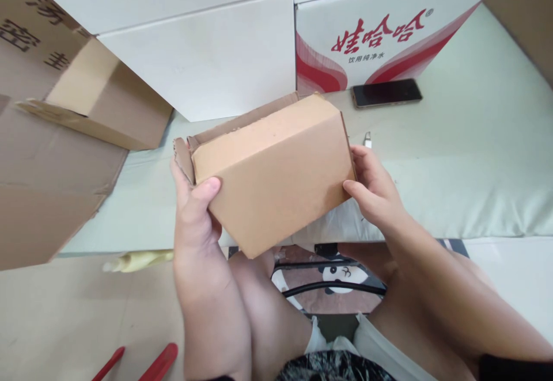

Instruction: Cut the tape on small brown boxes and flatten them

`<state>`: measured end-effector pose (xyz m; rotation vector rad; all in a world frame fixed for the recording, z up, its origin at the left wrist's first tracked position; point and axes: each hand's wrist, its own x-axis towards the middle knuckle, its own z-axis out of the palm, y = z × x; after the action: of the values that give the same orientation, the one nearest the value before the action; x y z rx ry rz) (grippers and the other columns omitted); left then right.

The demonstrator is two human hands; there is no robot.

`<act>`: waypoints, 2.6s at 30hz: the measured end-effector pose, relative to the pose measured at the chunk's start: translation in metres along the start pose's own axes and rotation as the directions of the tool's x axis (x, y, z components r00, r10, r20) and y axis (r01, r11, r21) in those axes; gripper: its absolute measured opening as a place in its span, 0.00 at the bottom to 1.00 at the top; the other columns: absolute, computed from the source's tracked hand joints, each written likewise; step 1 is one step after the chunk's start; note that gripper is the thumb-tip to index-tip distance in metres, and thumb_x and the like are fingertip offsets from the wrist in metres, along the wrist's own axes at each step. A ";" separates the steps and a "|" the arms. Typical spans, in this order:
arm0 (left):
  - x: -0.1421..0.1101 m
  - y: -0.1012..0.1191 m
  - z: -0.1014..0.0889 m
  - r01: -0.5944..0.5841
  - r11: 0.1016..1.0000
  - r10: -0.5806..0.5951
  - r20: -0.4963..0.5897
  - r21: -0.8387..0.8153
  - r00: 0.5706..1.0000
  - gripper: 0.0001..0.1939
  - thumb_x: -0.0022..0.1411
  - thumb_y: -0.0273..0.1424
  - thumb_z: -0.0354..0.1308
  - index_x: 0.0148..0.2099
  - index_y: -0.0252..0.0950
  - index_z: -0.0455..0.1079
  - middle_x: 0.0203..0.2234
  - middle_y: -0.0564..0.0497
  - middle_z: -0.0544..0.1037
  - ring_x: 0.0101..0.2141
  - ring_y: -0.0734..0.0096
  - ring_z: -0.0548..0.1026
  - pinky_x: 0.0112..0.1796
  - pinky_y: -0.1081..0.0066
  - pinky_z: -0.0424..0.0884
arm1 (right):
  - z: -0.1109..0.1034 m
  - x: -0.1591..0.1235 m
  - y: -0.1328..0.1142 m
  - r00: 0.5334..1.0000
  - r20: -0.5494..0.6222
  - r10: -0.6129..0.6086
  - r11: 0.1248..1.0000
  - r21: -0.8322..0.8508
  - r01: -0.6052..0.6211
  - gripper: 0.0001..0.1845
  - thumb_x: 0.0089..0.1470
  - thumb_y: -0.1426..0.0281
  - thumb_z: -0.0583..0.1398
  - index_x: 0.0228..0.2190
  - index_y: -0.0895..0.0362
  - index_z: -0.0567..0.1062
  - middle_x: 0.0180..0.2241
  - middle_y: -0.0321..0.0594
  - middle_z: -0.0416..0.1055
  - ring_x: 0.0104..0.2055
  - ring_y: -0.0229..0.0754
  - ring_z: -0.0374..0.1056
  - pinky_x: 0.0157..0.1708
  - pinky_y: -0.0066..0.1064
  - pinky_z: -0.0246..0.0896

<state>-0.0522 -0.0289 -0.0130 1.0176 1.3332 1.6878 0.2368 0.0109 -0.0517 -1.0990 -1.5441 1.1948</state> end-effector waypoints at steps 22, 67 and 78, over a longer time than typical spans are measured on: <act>-0.001 0.009 0.012 0.037 0.999 -0.039 -0.109 -0.022 0.993 0.42 0.32 0.42 0.78 0.54 0.47 0.74 0.54 0.50 0.80 0.59 0.46 0.74 0.57 0.53 0.72 | 0.001 0.000 0.004 1.000 0.008 0.029 1.000 -0.006 -0.029 0.29 0.53 0.73 0.59 0.57 0.47 0.66 0.60 0.44 0.73 0.59 0.54 0.72 0.63 0.55 0.65; -0.008 0.000 0.037 0.067 0.972 -0.077 -0.035 -0.226 0.996 0.24 0.54 0.44 0.66 0.52 0.44 0.76 0.43 0.48 0.83 0.57 0.47 0.76 0.58 0.51 0.74 | 0.000 -0.003 -0.001 0.987 -0.152 -0.046 0.998 -0.037 0.041 0.33 0.61 0.41 0.57 0.59 0.46 0.67 0.63 0.46 0.70 0.71 0.60 0.61 0.71 0.58 0.57; -0.016 0.005 0.028 0.214 0.941 -0.213 0.033 -0.263 0.977 0.34 0.48 0.43 0.70 0.59 0.52 0.72 0.54 0.51 0.81 0.54 0.48 0.79 0.49 0.53 0.81 | -0.008 0.003 0.007 0.997 -0.067 0.025 1.000 0.007 -0.025 0.33 0.53 0.35 0.60 0.48 0.45 0.70 0.51 0.44 0.76 0.60 0.61 0.70 0.59 0.54 0.69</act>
<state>-0.0209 -0.0333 -0.0061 0.6950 1.1316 1.6433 0.2452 0.0169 -0.0569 -1.1458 -1.4785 1.1672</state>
